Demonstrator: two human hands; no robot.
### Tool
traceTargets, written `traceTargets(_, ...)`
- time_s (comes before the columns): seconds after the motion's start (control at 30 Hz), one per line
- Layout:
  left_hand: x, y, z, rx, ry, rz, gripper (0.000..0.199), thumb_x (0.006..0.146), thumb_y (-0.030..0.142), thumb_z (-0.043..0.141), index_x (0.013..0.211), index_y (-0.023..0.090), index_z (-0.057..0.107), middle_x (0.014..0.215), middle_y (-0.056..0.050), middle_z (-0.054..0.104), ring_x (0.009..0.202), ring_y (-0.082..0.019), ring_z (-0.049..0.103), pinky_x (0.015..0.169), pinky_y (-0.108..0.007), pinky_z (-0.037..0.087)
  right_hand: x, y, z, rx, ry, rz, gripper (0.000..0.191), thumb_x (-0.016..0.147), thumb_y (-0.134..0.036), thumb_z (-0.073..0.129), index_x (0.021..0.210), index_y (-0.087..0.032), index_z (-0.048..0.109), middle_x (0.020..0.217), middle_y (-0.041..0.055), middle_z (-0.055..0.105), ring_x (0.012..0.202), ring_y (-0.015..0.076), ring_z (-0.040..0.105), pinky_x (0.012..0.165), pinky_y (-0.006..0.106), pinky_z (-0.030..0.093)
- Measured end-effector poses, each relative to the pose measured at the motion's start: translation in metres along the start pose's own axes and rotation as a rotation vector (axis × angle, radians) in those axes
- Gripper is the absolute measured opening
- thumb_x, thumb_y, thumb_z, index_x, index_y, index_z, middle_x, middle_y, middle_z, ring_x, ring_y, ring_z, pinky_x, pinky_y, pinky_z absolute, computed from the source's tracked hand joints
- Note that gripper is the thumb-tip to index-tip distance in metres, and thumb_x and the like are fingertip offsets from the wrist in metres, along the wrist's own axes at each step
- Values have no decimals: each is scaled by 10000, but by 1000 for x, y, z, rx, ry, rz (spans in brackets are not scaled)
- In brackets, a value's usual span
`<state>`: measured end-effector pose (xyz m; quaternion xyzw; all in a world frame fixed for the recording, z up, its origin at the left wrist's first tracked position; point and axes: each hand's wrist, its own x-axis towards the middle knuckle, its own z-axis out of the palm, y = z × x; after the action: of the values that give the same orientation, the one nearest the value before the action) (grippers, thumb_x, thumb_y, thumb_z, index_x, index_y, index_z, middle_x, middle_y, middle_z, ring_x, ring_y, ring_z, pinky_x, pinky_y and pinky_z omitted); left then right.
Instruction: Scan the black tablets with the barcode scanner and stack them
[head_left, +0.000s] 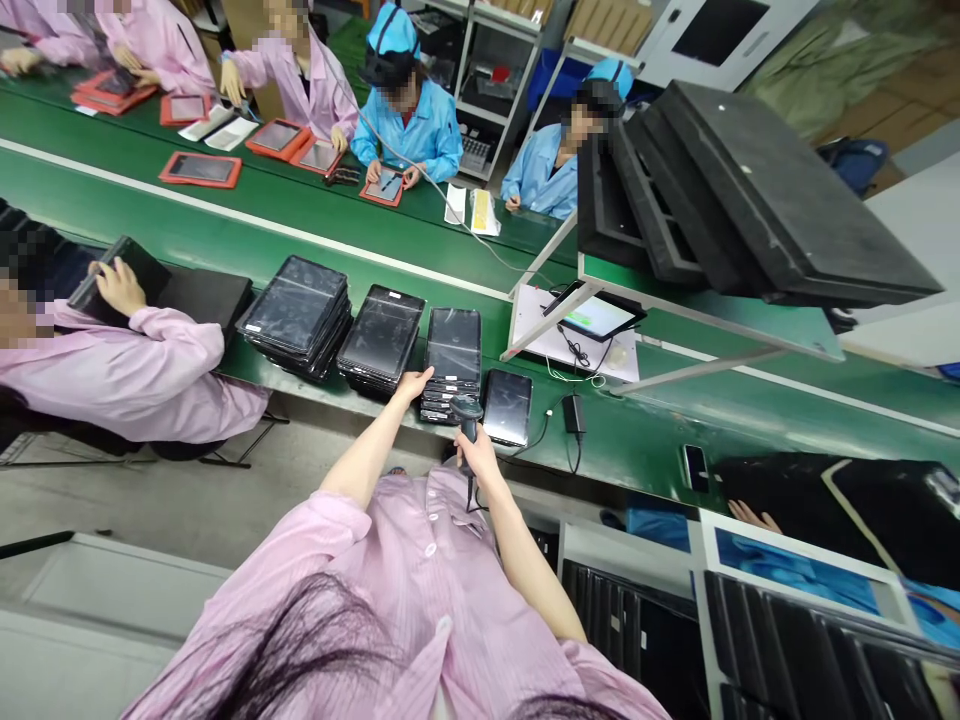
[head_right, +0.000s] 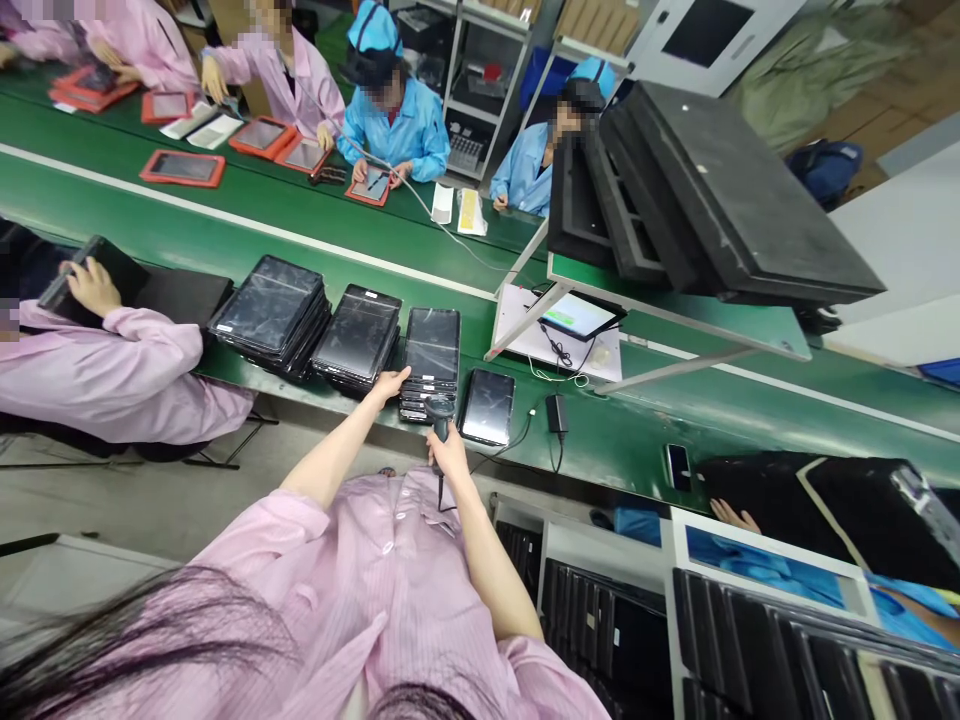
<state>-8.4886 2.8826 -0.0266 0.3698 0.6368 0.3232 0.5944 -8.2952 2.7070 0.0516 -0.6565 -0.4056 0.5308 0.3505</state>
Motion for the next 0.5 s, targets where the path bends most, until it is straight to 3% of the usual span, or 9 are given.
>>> traceTargets(0.23, 1, 3, -1, 42, -22, -10, 483, 1030, 584, 735, 1100, 122, 856, 1351, -220, 843, 1316, -328, 789, 1057, -377, 628, 4, 19, 0, -15, -1, 47, 415, 841, -557, 749, 1048, -275, 526, 660, -88, 675, 395, 124, 558, 436, 245, 457)
traceTargets(0.5, 4, 4, -3, 41, -22, -19, 474, 1011, 590, 763, 1059, 129, 863, 1277, -211, 867, 1257, -316, 808, 1045, -374, 631, 4, 27, 0, -35, 6, 34, 364, 876, -523, 753, 1024, -280, 526, 665, -85, 681, 409, 125, 575, 437, 242, 460)
